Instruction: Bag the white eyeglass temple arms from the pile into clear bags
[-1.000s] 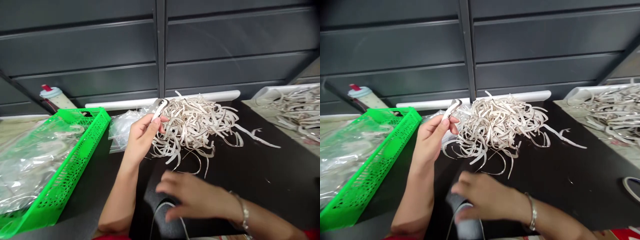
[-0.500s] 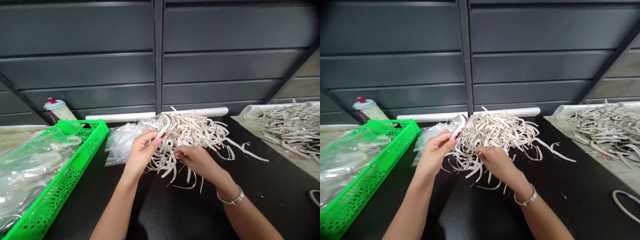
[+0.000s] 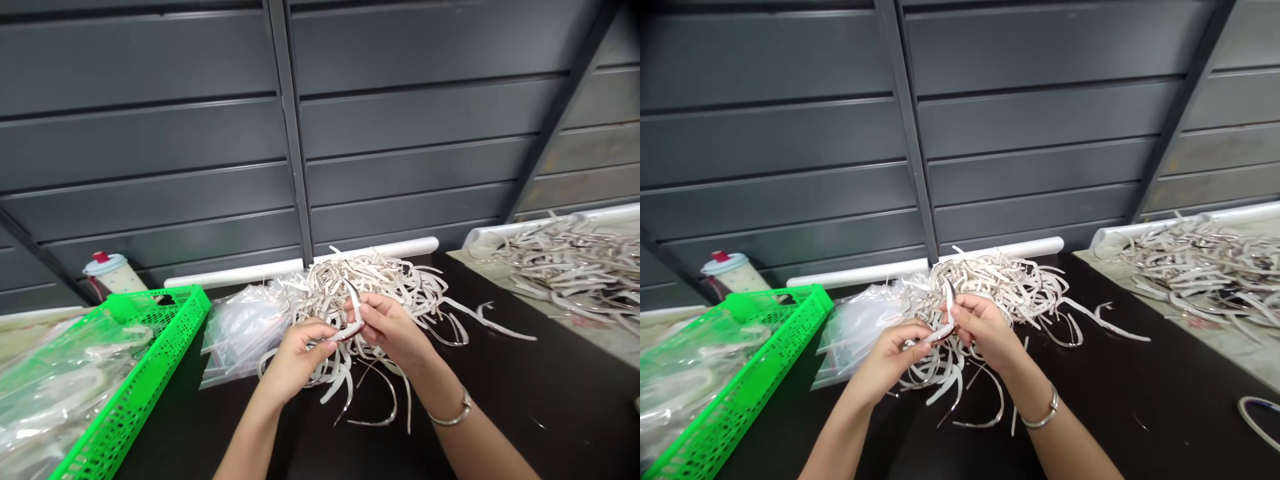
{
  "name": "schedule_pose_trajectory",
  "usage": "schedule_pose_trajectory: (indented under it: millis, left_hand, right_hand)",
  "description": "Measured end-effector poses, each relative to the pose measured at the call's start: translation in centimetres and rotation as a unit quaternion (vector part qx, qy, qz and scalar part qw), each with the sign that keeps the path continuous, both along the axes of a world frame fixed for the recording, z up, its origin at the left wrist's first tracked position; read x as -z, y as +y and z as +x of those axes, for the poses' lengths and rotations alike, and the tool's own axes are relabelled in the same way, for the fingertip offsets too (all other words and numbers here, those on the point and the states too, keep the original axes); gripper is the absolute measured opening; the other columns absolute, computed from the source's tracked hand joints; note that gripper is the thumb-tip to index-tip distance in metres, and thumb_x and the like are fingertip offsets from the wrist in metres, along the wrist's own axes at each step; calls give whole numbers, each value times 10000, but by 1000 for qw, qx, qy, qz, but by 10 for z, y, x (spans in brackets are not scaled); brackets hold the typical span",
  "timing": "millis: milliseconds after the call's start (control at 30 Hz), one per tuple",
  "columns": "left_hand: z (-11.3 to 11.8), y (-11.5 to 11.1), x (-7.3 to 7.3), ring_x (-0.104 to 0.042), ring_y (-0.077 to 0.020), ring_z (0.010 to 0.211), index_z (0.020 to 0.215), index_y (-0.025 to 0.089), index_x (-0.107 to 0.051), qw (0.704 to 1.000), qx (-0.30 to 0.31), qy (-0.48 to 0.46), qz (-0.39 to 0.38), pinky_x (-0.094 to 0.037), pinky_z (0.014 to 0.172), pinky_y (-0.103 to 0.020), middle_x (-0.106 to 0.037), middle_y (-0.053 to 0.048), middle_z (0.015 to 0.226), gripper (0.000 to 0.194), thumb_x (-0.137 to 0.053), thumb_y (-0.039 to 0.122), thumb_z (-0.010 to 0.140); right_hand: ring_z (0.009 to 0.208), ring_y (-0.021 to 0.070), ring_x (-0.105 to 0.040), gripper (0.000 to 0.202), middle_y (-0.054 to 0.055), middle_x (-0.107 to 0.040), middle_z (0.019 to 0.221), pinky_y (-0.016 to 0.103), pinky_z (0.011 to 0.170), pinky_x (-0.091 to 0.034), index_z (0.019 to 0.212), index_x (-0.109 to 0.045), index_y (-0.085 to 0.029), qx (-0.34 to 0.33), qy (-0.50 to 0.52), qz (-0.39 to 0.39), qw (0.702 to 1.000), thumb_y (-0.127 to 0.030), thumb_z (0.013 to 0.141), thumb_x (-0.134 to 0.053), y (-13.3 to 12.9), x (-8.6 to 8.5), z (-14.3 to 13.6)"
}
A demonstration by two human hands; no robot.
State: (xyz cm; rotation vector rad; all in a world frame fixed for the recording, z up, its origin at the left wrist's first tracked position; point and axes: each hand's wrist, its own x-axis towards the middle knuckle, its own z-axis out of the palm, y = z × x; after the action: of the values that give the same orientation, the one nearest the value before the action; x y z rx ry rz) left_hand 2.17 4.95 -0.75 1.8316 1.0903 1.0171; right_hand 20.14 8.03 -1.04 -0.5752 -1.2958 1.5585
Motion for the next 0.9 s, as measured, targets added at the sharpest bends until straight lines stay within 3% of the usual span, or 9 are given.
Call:
schedule_pose_trajectory:
  millis: [67,200,367,500,633,700,767,833,900]
  left_hand:
    - [-1,4,5,-586,-222,913,882,219,-701,998,-64,7,24,-421,866,-355,-652,-48,922,133,-612,269,796]
    - [5,8,14,-333,-254,1328,1315,273,-431,951,-255,-171,21,-280,1067,-415,-383,-89,1435,633,-683,304,735]
    - [17,3,13,-605,-234,1017,1061,186,-626,907,-82,-366,-192,-444,913,-364,-658,-100,1098,447,-761,346,666]
    - [15,0,4,-629,-147,799,715,172,-664,884,-84,-438,-143,-486,793,-276,-702,-27,865,191,-776,321,674]
    - [1,1,-6,-627,-107,690,671,174,-647,852,-116,-500,-105,-510,738,-229,-658,24,672,208,-805,306,642]
    - [-3,3,-7,-625,-101,620,676,168,-642,841,-123,-516,-103,-511,665,-204,-619,37,588,236,-823,307,616]
    - [-3,4,-7,-632,-116,592,677,159,-639,838,-128,-520,-105,-511,634,-206,-580,41,529,259,-822,332,616]
    - [0,3,-6,-615,-115,551,679,155,-636,837,-130,-520,-108,-522,644,-231,-544,49,497,267,-802,360,643]
    - [2,1,-6,-557,-87,488,674,153,-629,838,-129,-519,-108,-523,628,-238,-498,64,479,267,-778,374,675]
  right_hand:
    - [401,36,-331,294,-32,-538,627,181,377,-244,778,-633,-170,-4,26,-29,999,-431,698,-742,2,1,0]
    - [491,81,-494,229,-24,-573,565,200,494,-402,766,-635,-167,50,51,0,997,-371,735,-736,-1,5,-7]
    - [558,104,-566,257,-12,-621,603,234,580,-472,756,-605,-176,33,73,-7,997,-385,719,-751,-8,11,-22]
    - [568,107,-568,262,-7,-618,630,232,553,-471,828,-622,-179,12,15,11,1000,-402,738,-725,-1,12,-14]
    - [499,104,-508,200,-18,-563,582,227,470,-429,804,-621,-170,103,-137,79,982,-367,790,-646,15,10,8]
    - [488,104,-500,187,-9,-562,590,223,451,-411,789,-627,-160,100,-327,137,930,-322,849,-557,20,12,12]
    - [523,115,-529,221,13,-583,615,230,486,-417,763,-636,-148,75,-510,185,837,-241,888,-478,21,18,8]
    - [601,149,-570,236,47,-599,626,252,559,-430,688,-625,-135,75,-607,205,764,-181,872,-485,22,28,1]
    - [684,197,-599,205,90,-617,657,277,616,-433,638,-612,-125,85,-643,197,735,-170,829,-554,23,39,-7]
